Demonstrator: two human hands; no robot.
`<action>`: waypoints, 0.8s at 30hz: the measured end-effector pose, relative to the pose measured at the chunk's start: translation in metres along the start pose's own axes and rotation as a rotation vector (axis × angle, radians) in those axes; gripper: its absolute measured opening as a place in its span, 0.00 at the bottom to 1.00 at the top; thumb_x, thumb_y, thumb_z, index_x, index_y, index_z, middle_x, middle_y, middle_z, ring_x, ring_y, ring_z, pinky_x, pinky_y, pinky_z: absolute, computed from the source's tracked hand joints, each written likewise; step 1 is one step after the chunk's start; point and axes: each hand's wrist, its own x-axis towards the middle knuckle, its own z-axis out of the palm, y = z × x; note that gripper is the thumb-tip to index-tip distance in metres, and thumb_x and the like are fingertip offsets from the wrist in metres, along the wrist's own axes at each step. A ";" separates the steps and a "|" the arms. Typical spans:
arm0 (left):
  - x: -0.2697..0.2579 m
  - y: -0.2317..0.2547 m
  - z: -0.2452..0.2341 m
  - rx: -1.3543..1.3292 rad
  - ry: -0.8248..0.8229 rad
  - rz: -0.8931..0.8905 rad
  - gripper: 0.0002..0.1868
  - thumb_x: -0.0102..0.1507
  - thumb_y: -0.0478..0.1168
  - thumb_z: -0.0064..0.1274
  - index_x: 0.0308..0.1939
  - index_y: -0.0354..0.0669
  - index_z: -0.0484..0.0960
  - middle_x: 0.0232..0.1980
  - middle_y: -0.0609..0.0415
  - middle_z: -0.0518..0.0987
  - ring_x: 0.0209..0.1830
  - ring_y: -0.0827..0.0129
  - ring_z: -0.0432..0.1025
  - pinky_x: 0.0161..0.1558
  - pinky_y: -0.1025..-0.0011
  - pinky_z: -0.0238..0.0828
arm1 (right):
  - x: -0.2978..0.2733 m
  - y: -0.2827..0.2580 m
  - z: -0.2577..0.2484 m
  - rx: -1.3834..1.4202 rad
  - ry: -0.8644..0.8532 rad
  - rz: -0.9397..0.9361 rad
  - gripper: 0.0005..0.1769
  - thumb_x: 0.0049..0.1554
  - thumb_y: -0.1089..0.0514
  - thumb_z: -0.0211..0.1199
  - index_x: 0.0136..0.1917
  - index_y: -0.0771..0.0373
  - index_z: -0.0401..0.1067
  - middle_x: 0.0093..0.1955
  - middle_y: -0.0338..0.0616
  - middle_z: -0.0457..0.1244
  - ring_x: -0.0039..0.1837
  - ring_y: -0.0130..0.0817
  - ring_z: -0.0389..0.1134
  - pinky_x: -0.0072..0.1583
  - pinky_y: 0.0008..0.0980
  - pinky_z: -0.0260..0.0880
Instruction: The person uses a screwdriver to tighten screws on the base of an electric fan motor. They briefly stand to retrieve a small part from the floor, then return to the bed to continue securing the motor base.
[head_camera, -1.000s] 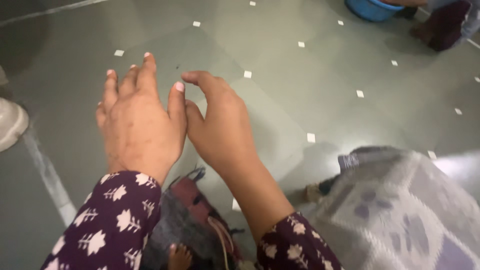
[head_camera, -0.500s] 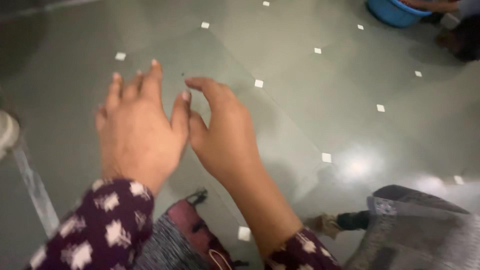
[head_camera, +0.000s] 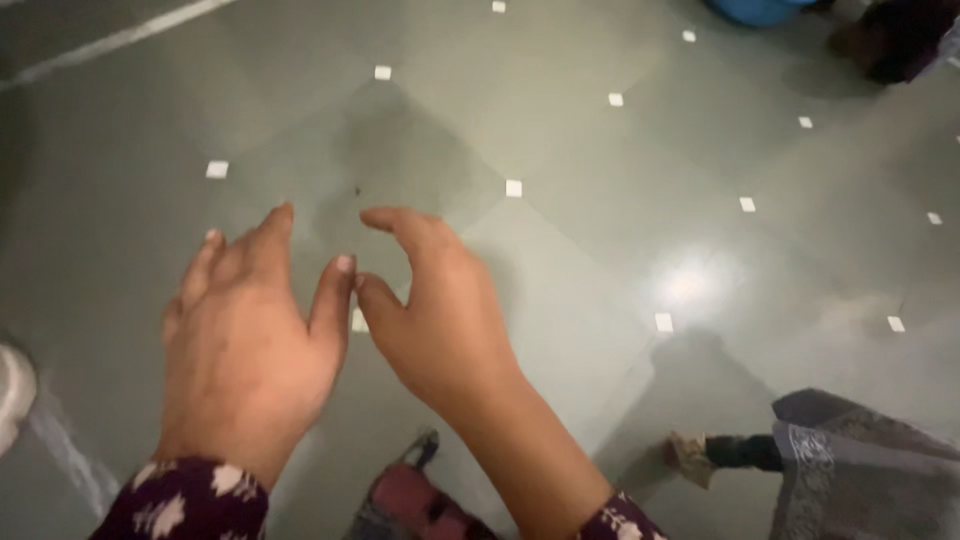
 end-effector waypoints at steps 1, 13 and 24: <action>0.008 -0.003 0.001 -0.008 0.002 -0.003 0.35 0.66 0.57 0.45 0.70 0.38 0.67 0.67 0.41 0.71 0.74 0.43 0.54 0.66 0.44 0.50 | 0.007 0.000 0.003 0.009 0.002 0.024 0.24 0.54 0.61 0.64 0.64 0.63 0.70 0.65 0.55 0.66 0.68 0.52 0.67 0.65 0.42 0.67; 0.103 -0.042 0.009 -0.074 -0.101 -0.085 0.34 0.69 0.58 0.42 0.68 0.35 0.68 0.64 0.34 0.72 0.71 0.41 0.59 0.64 0.48 0.57 | 0.104 0.021 0.029 -0.032 -0.046 0.187 0.24 0.55 0.57 0.64 0.65 0.62 0.71 0.65 0.48 0.69 0.68 0.44 0.68 0.61 0.39 0.70; 0.217 -0.083 0.061 0.000 -0.341 -0.163 0.34 0.67 0.57 0.41 0.72 0.42 0.66 0.66 0.43 0.71 0.71 0.51 0.61 0.67 0.52 0.60 | 0.201 0.099 0.085 0.021 -0.098 0.415 0.23 0.55 0.57 0.62 0.65 0.59 0.72 0.66 0.43 0.68 0.70 0.39 0.67 0.60 0.37 0.72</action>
